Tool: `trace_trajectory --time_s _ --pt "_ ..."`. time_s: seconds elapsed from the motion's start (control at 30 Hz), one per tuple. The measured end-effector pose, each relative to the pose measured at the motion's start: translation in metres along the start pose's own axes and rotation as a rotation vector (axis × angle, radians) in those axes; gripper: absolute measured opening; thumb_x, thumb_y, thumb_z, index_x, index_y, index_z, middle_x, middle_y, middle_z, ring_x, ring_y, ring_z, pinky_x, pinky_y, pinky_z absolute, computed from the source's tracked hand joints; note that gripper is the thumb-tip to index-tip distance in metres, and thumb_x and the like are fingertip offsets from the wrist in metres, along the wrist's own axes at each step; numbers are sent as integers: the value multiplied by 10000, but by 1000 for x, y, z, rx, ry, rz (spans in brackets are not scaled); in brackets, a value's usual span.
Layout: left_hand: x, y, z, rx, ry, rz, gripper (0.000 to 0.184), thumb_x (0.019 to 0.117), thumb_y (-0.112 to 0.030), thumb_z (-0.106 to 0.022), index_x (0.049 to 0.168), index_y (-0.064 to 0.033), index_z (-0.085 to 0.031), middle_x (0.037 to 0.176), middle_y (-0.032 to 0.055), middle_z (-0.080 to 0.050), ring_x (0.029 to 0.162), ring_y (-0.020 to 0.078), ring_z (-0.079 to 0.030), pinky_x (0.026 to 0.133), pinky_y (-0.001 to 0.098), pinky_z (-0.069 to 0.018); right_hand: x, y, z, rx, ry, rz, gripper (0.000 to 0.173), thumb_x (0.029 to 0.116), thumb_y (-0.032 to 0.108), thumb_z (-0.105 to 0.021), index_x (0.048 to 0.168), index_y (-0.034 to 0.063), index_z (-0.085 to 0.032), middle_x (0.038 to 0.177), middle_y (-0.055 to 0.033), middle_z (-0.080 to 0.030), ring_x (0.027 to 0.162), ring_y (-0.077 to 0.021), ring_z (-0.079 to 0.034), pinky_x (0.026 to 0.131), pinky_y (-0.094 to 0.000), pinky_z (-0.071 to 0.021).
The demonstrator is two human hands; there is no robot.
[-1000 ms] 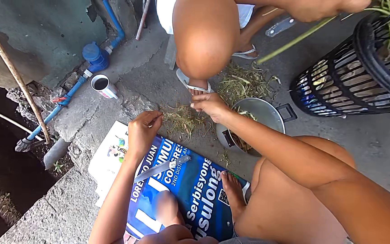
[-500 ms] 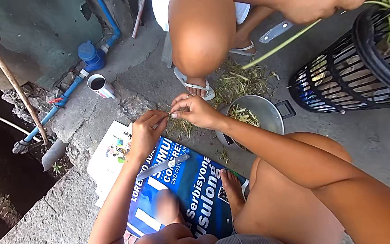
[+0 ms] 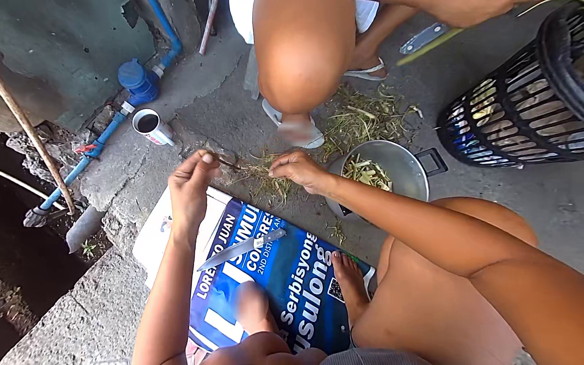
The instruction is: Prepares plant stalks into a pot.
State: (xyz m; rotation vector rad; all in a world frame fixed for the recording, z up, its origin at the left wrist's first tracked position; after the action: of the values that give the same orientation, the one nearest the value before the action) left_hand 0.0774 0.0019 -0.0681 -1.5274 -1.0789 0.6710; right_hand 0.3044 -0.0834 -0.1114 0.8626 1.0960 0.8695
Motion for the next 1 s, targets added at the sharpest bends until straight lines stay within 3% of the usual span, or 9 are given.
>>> trace_trajectory --time_s 0.1,0.27,0.33,0.4,0.43,0.53,0.63,0.87,1.0 --pt "4 -5 17 -117 -90 19 210 1066 -114 -518 1030 -98 -725 978 -24 -725 842 37 -680 788 182 -573 17 -21 16 -83 -50 -158 83 935 41 -694 970 -5 -754 975 -133 -702 916 -207 -614 843 -448 -485" --pt "1 -8 29 -181 -141 108 238 1083 -120 -480 1013 -86 -705 932 -14 -719 799 33 -683 746 164 -578 40 -50 41 -471 -48 -235 193 930 121 -735 1074 -5 -763 1105 -243 -698 1073 -387 -644 925 -609 -485" --pt "-1 -3 26 -170 -98 152 233 1078 -115 -486 1014 -87 -708 930 -11 -717 788 33 -679 744 164 -578 38 -36 40 -648 17 -172 420 901 201 -794 1243 -25 -703 1286 -284 -603 1232 -434 -561 1018 -623 -450" --pt "-3 3 21 -164 -50 201 225 1066 -99 -504 1017 -81 -723 925 -5 -725 769 33 -676 731 170 -578 29 -13 32 -679 15 -26 599 872 286 -836 1343 -25 -639 1366 -297 -549 1303 -441 -509 1073 -603 -418" --pt "-3 6 18 -162 -28 228 228 1065 -93 -505 1020 -74 -728 919 1 -727 757 35 -674 725 175 -579 23 1 27 -644 -4 58 588 878 306 -830 1341 -9 -649 1368 -287 -548 1281 -425 -526 1061 -585 -436" --pt "-4 13 7 -153 40 287 223 1058 -74 -513 1033 -61 -735 908 10 -737 744 41 -681 720 185 -586 -1 43 11 -418 -29 306 333 928 212 -767 1206 30 -743 1276 -223 -601 1077 -316 -610 916 -469 -519" --pt "-5 17 -4 -131 96 297 210 1040 -49 -532 1034 -55 -742 929 13 -736 763 47 -683 730 193 -587 -19 63 -2 -241 -14 450 219 926 169 -752 1102 42 -777 1203 -157 -624 947 -180 -608 782 -314 -520" --pt "-8 16 -21 -28 165 279 178 1023 -46 -568 1036 -58 -746 957 17 -742 809 61 -687 750 210 -583 -28 62 -14 -331 -114 562 62 893 107 -772 932 68 -800 1127 -126 -638 1022 -257 -581 855 -433 -494" --pt "-8 17 -20 -16 173 298 184 1024 -27 -561 1064 -41 -740 983 34 -754 805 59 -695 739 206 -583 -23 61 -10 -269 -49 466 59 892 100 -749 907 53 -782 1177 -124 -619 1085 -220 -564 888 -375 -485"
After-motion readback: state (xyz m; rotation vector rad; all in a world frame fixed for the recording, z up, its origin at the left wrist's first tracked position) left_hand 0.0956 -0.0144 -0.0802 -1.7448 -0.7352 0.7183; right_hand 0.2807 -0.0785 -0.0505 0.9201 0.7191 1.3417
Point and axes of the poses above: each hand's wrist, its own x-axis towards the middle knuckle, its own z-axis out of the back of the hand, y = z × x, the point moved 3 cm from there along x, towards the middle knuckle
